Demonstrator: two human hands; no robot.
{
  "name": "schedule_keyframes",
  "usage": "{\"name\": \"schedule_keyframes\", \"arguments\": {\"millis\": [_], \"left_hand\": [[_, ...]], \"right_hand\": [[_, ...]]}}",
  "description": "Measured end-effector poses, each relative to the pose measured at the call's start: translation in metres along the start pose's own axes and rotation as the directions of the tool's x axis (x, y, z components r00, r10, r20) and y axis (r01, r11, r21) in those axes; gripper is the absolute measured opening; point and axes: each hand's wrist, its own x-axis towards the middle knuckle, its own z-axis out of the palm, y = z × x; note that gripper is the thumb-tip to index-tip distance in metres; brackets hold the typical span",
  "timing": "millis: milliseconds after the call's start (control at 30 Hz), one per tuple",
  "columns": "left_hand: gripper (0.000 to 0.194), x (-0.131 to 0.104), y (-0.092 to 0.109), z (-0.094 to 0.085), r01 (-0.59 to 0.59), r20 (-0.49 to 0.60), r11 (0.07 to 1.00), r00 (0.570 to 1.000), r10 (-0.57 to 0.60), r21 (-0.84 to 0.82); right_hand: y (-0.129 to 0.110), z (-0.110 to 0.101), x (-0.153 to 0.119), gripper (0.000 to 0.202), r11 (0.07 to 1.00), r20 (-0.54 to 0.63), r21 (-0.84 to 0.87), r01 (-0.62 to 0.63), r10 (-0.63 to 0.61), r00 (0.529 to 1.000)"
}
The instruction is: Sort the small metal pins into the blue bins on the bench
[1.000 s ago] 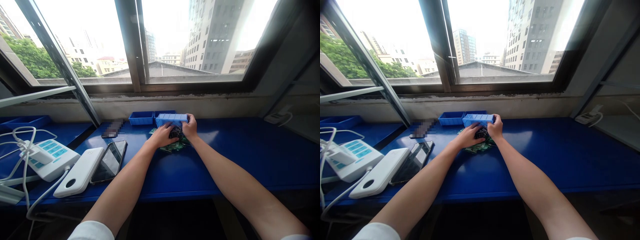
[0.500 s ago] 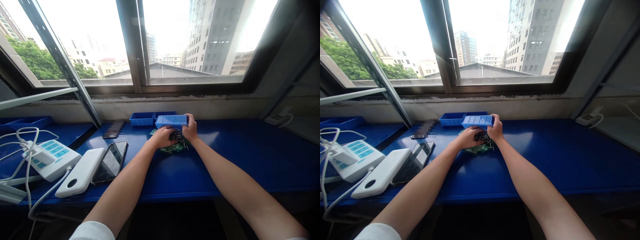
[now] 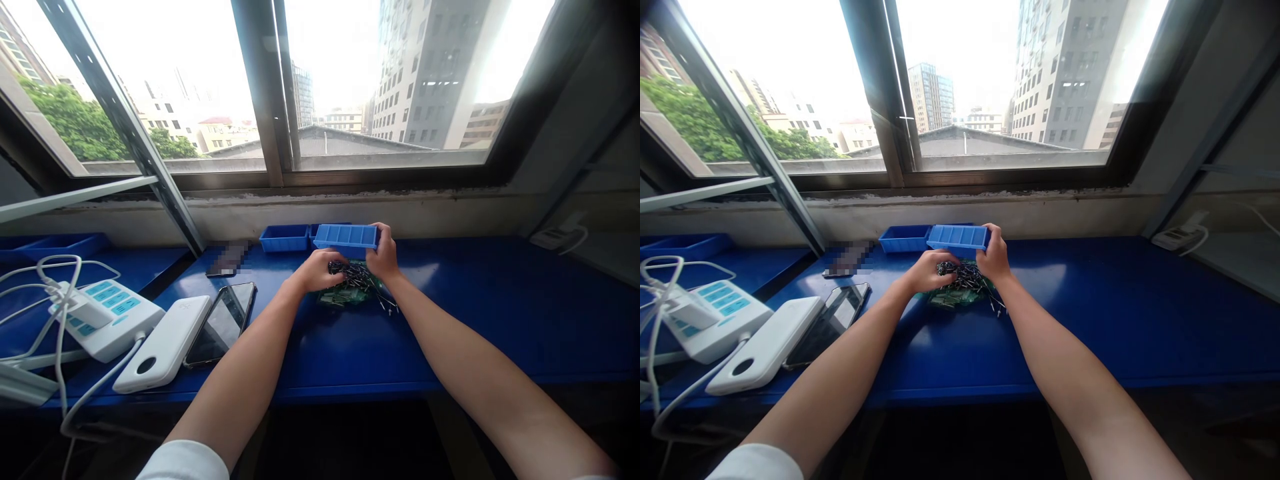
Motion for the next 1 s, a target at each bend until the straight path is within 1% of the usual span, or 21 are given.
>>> {"name": "schedule_keyframes", "arguments": {"millis": [100, 167, 233, 300, 333, 367, 400, 467, 533, 600, 633, 700, 767, 833, 867, 933, 1000], "left_hand": [[0.013, 0.000, -0.002, -0.001, 0.068, -0.138, 0.997, 0.989, -0.062, 0.044], [0.013, 0.000, -0.003, -0.002, 0.142, -0.245, 0.986, 0.963, -0.116, 0.091], [0.020, 0.000, -0.004, -0.003, 0.238, -0.365, 0.962, 0.914, -0.176, 0.133], [0.021, 0.001, -0.007, -0.003, 0.333, -0.479, 0.931, 0.848, -0.228, 0.147], [0.023, 0.001, -0.008, -0.003, 0.367, -0.519, 0.920, 0.818, -0.247, 0.141], [0.028, 0.001, -0.010, -0.003, 0.385, -0.539, 0.914, 0.801, -0.261, 0.130], [0.032, 0.001, -0.011, -0.002, 0.390, -0.537, 0.913, 0.799, -0.270, 0.122], [0.032, 0.001, -0.014, 0.000, 0.396, -0.486, 0.909, 0.825, -0.290, 0.129], [0.033, 0.000, -0.015, 0.001, 0.428, -0.427, 0.889, 0.843, -0.326, 0.166], [0.040, 0.000, -0.014, 0.002, 0.479, -0.416, 0.852, 0.833, -0.366, 0.209], [0.041, 0.000, -0.014, 0.003, 0.504, -0.430, 0.834, 0.819, -0.379, 0.225], [0.040, 0.001, -0.012, 0.002, 0.550, -0.476, 0.800, 0.785, -0.397, 0.240], [0.039, 0.002, -0.012, -0.001, 0.606, -0.525, 0.765, 0.734, -0.430, 0.220], [0.039, 0.003, -0.014, -0.004, 0.661, -0.563, 0.733, 0.672, -0.481, 0.162], [0.039, 0.003, -0.016, -0.006, 0.683, -0.574, 0.719, 0.641, -0.510, 0.124], [0.038, 0.003, -0.019, -0.010, 0.711, -0.582, 0.702, 0.590, -0.560, 0.045], [0.038, 0.003, -0.021, -0.012, 0.713, -0.572, 0.701, 0.566, -0.594, -0.023]], "right_hand": [[-0.002, -0.002, 0.001, 0.034, 0.999, -0.039, 0.043, 0.005, -0.004, 0.999], [-0.004, -0.004, 0.003, 0.033, 0.997, -0.069, 0.076, -0.014, 0.019, 0.997], [-0.006, -0.006, 0.004, 0.030, 0.992, -0.096, 0.097, -0.074, 0.084, 0.992], [-0.007, -0.007, 0.007, 0.027, 0.981, -0.125, 0.116, -0.156, 0.170, 0.978], [-0.008, -0.008, 0.008, 0.025, 0.973, -0.138, 0.132, -0.190, 0.208, 0.968], [-0.008, -0.008, 0.009, 0.024, 0.963, -0.145, 0.156, -0.218, 0.240, 0.960], [-0.007, -0.007, 0.010, 0.024, 0.952, -0.143, 0.188, -0.240, 0.268, 0.953], [-0.006, -0.005, 0.012, 0.024, 0.926, -0.104, 0.264, -0.269, 0.305, 0.947], [-0.005, -0.002, 0.013, 0.026, 0.899, -0.033, 0.326, -0.293, 0.321, 0.947], [-0.006, -0.001, 0.013, 0.032, 0.881, 0.035, 0.352, -0.317, 0.327, 0.945], [-0.008, -0.001, 0.012, 0.037, 0.881, 0.052, 0.351, -0.317, 0.319, 0.946], [-0.015, -0.002, 0.011, 0.049, 0.912, 0.033, 0.315, -0.263, 0.266, 0.963], [-0.023, -0.006, 0.009, 0.062, 0.964, -0.024, 0.232, -0.134, 0.143, 0.989], [-0.030, -0.010, 0.008, 0.069, 0.991, -0.028, 0.133, 0.012, -0.009, 1.000], [-0.032, -0.011, 0.008, 0.067, 0.992, 0.003, 0.097, 0.075, -0.076, 0.997], [-0.032, -0.010, 0.007, 0.057, 0.984, 0.097, 0.061, 0.168, -0.174, 0.980], [-0.029, -0.007, 0.006, 0.044, 0.978, 0.171, 0.041, 0.205, -0.209, 0.963]]}}
